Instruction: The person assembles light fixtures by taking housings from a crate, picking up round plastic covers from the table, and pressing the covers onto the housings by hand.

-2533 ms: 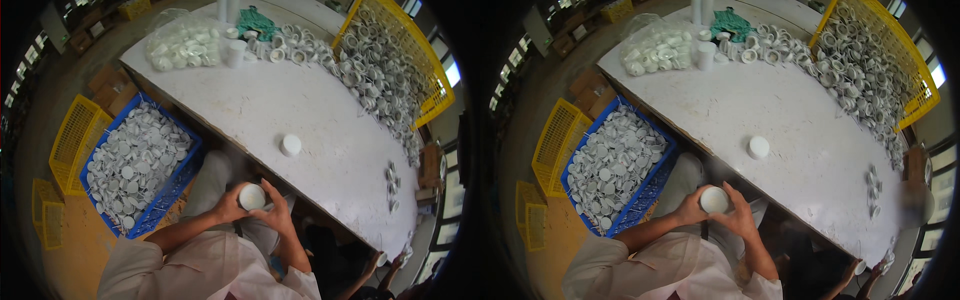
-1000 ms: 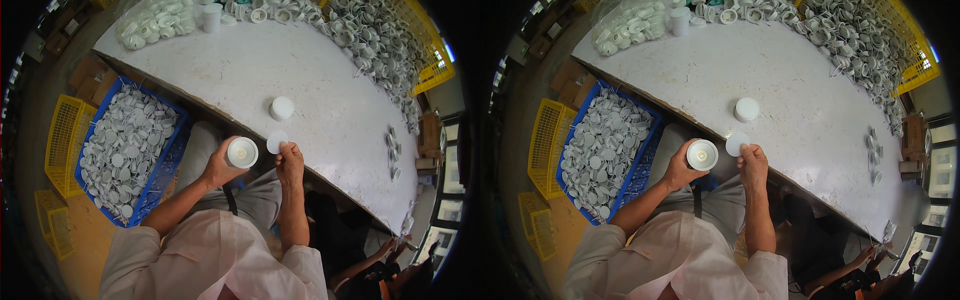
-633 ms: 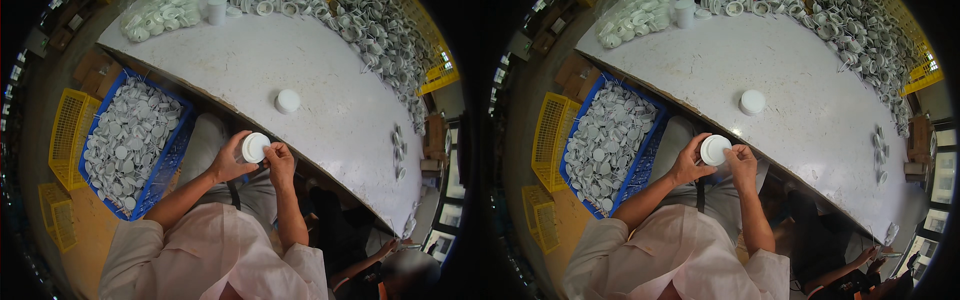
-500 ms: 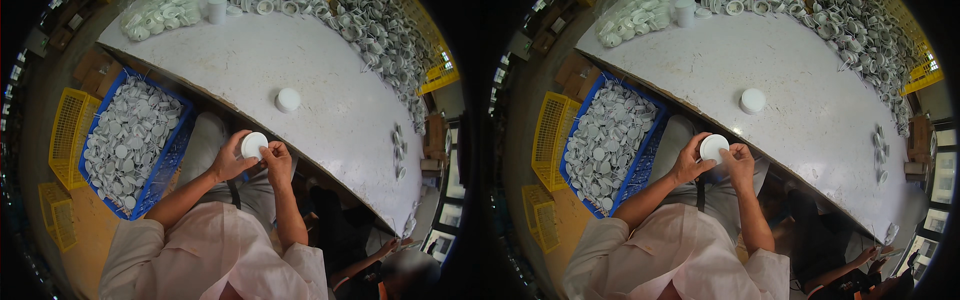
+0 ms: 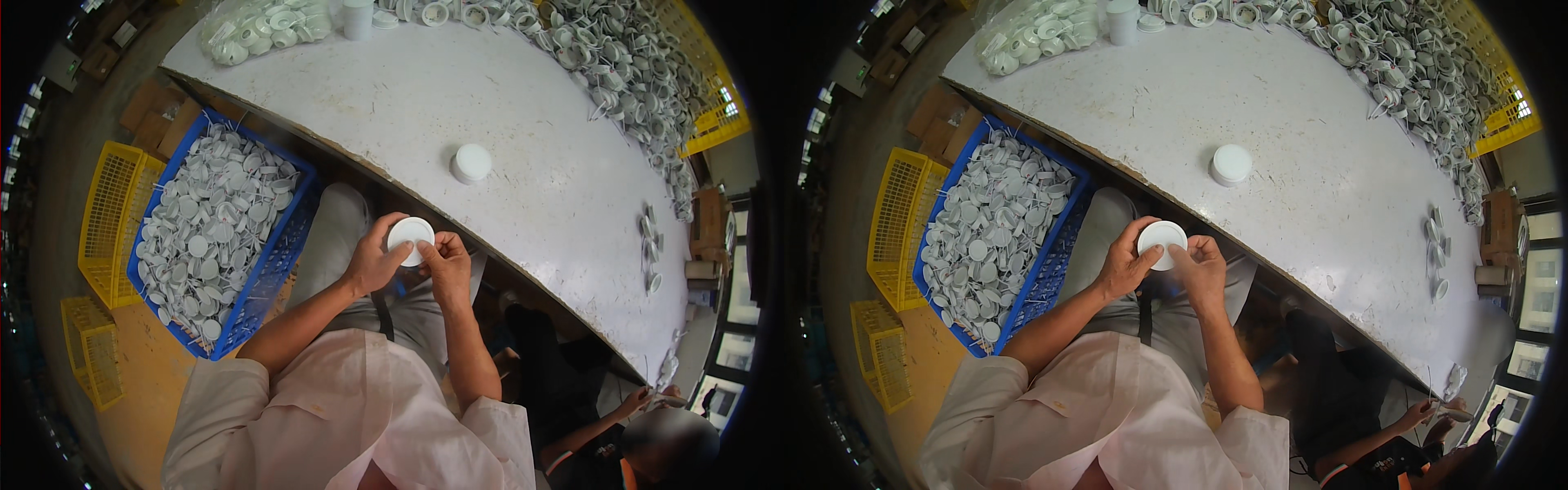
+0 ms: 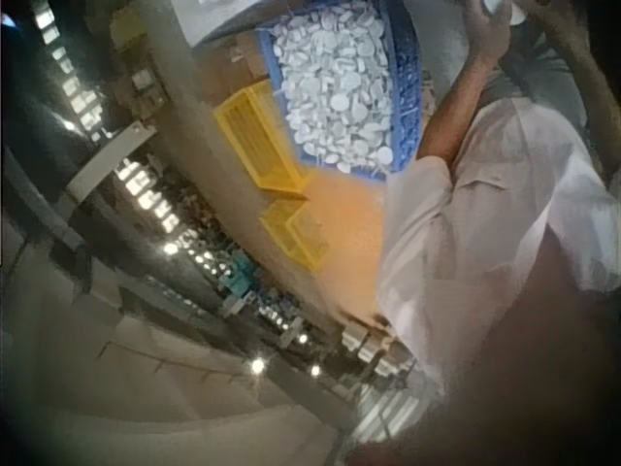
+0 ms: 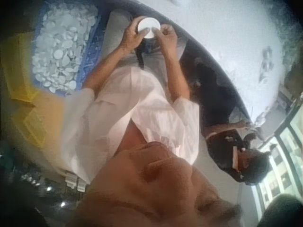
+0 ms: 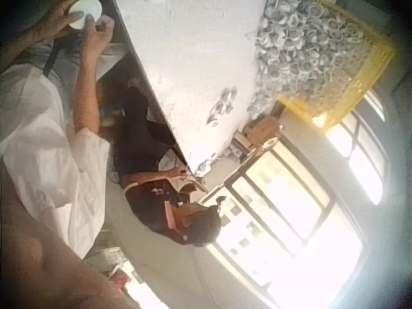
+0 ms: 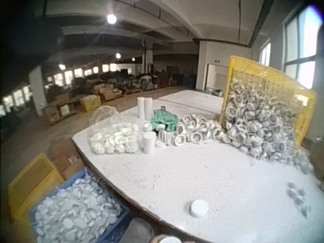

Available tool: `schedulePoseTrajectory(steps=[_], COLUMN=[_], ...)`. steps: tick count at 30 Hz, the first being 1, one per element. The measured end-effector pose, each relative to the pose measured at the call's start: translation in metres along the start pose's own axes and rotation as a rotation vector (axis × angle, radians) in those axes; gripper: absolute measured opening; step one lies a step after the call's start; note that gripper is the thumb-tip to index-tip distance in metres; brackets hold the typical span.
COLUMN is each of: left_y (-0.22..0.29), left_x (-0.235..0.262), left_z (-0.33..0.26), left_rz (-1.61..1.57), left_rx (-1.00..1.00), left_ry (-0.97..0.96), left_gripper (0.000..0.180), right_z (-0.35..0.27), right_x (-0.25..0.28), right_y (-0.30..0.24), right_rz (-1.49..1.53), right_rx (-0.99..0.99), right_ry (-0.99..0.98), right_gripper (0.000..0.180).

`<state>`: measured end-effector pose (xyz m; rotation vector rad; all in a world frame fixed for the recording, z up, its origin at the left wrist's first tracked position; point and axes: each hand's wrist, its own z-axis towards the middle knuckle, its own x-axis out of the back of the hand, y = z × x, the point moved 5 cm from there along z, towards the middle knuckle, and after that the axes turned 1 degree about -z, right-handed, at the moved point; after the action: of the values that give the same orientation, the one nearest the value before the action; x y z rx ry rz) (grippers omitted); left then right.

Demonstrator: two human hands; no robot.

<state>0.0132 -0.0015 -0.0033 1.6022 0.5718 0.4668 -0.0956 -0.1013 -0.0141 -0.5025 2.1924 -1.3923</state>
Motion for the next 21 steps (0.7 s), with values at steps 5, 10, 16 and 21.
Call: schedulePoseTrajectory(steps=[5,10,16,21], left_y=[-0.003,-0.002,-0.011,-0.022], left_x=[0.001,0.003,0.011,0.021], left_z=[0.0,0.001,0.002,-0.001], left_rz=[-0.014,0.02,0.068,0.075], left_rx=[-0.002,-0.008,-0.026,0.0], left_ry=[0.003,0.005,0.057,0.053], left_gripper=[0.043,0.039,0.036,0.037], right_z=[-0.002,-0.004,0.001,0.004], right_x=[-0.003,-0.004,-0.007,-0.016], right_y=[-0.002,0.001,0.015,0.025], right_rz=[0.019,-0.038,-0.08,-0.054], right_rx=[0.011,0.037,-0.012,-0.08], right_ry=[0.001,0.01,-0.024,-0.096], right_gripper=[0.019,0.023,0.023,0.023])
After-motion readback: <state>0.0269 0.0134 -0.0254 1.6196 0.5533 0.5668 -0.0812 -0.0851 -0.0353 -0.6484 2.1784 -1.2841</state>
